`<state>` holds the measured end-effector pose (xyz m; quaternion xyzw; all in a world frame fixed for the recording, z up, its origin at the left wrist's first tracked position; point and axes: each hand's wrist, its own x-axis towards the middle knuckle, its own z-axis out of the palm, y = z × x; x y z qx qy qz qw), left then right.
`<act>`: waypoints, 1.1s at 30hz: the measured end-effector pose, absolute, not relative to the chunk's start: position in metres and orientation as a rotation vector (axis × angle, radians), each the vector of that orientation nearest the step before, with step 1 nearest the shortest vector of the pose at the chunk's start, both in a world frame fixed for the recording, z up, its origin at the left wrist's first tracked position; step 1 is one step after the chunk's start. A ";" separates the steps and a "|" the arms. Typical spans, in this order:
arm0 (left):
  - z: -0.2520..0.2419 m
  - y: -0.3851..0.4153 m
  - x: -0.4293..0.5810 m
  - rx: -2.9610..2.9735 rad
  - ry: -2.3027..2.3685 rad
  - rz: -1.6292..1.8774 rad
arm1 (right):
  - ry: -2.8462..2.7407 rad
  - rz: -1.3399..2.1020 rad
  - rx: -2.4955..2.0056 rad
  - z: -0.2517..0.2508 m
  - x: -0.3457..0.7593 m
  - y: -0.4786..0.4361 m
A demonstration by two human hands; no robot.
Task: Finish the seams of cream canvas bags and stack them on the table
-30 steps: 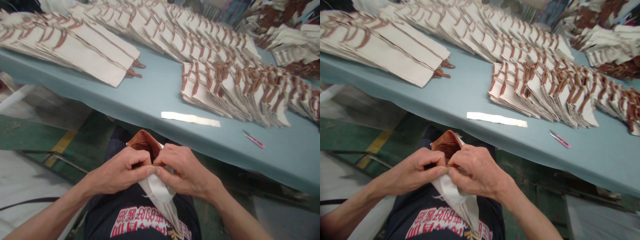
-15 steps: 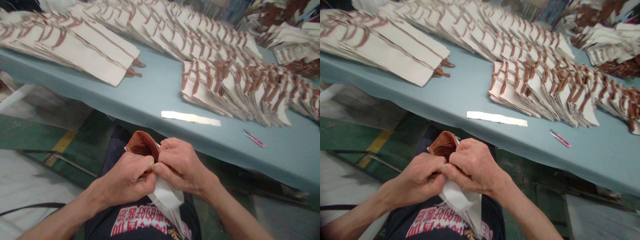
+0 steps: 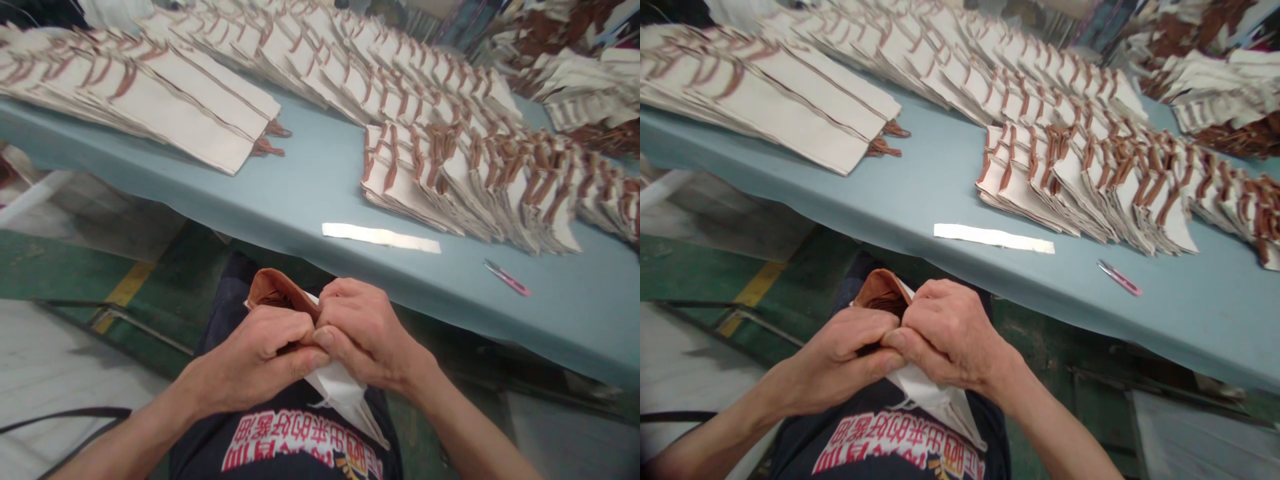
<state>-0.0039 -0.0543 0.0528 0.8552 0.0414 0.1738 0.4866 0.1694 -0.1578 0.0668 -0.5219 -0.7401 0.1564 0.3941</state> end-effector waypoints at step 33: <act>0.042 -0.054 -0.009 1.832 0.264 0.201 | -1.841 0.507 -1.393 0.043 0.165 -0.164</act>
